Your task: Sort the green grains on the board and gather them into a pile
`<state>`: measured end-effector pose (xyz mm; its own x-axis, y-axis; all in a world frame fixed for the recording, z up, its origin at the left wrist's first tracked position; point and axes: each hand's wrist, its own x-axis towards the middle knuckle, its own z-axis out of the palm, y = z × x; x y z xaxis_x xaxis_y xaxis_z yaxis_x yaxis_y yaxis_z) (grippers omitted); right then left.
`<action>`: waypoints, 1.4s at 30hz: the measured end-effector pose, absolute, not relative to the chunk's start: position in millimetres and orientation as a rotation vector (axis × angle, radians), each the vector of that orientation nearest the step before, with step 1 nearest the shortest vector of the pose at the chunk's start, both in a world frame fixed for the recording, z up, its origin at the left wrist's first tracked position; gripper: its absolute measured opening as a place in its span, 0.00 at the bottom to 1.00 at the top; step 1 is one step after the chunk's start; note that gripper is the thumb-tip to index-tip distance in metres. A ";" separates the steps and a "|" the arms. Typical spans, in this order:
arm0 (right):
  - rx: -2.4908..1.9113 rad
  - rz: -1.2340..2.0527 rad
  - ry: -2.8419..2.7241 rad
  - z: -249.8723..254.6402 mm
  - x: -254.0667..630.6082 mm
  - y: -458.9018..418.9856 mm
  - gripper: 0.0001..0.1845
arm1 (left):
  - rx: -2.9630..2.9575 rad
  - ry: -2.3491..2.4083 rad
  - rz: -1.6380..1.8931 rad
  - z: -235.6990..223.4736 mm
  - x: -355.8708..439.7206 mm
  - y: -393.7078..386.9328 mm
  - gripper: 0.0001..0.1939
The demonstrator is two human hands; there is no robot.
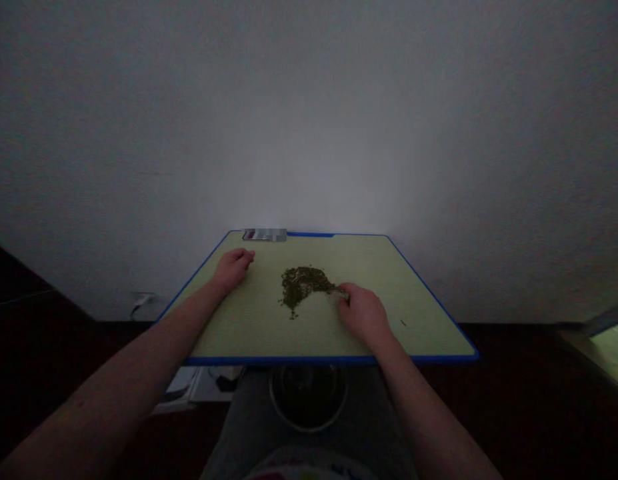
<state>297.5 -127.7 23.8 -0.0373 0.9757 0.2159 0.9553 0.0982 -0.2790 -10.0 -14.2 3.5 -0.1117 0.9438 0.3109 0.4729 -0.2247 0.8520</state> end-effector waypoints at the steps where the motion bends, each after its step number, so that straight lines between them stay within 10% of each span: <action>1: -1.898 0.076 -2.030 24.0 300.1 -127.7 0.19 | 1.700 1.561 1.301 3.1 -10.9 -13.7 0.17; 42: -1.436 0.262 -2.370 31.3 259.4 -118.2 0.20 | 1.740 1.559 1.311 2.1 -13.2 -11.2 0.18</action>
